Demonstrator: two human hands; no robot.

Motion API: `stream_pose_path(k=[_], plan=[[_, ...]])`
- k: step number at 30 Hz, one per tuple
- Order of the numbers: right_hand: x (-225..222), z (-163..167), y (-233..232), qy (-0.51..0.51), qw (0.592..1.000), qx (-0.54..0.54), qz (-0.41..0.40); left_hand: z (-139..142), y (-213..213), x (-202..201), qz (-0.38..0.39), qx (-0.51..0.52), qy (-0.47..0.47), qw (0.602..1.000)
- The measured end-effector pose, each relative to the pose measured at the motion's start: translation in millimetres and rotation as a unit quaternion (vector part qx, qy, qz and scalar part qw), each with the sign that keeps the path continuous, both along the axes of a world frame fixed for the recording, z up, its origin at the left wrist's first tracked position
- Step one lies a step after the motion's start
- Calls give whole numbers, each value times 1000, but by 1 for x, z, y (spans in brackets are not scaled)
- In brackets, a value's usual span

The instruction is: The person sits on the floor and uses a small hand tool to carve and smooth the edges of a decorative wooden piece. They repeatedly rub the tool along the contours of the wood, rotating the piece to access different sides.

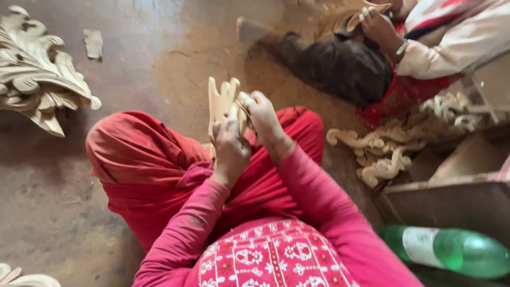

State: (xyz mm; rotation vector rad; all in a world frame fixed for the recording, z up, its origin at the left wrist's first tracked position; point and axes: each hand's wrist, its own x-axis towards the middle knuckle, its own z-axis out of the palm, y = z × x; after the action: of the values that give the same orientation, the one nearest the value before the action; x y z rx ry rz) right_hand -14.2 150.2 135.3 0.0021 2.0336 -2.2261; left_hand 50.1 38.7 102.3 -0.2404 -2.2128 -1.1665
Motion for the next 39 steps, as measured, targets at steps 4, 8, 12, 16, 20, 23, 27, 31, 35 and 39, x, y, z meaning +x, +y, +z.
stream_pose_path(k=[4, 8, 12, 16, 20, 23, 27, 31, 35, 39], plan=[[-5, -1, 2, 13, 1000, -5, -13, 1, 0, 2, 7, 15, -15, 1000], [-2, 1, 1, 18, 1000, 21, 13, -3, 1, -3, 16, -9, -5, 1000], [2, 1, -1, 17, 1000, 19, 2, -14, 0, -6, 16, -7, -24, 1000], [-3, -3, -4, -16, 1000, 15, -15, -20, 1, -9, 13, 19, -51, 998], [-12, -8, -7, 80, 992, 95, -40, -20, 4, -14, 11, 4, -9, 1000], [-15, -10, -8, 100, 988, 105, -43, -21, 4, -14, 36, -31, -66, 997], [-14, -12, -6, 66, 991, 111, -37, -21, 2, -14, 16, 17, -40, 999], [-16, -11, -7, 93, 989, 115, -26, -16, 1, -13, 18, -4, -49, 999], [-17, -9, -11, 111, 986, 119, -28, -12, -1, -12, 24, 12, -64, 998], [-15, -8, -13, 74, 992, 95, -24, -11, -2, -12, 11, 13, -40, 999]])
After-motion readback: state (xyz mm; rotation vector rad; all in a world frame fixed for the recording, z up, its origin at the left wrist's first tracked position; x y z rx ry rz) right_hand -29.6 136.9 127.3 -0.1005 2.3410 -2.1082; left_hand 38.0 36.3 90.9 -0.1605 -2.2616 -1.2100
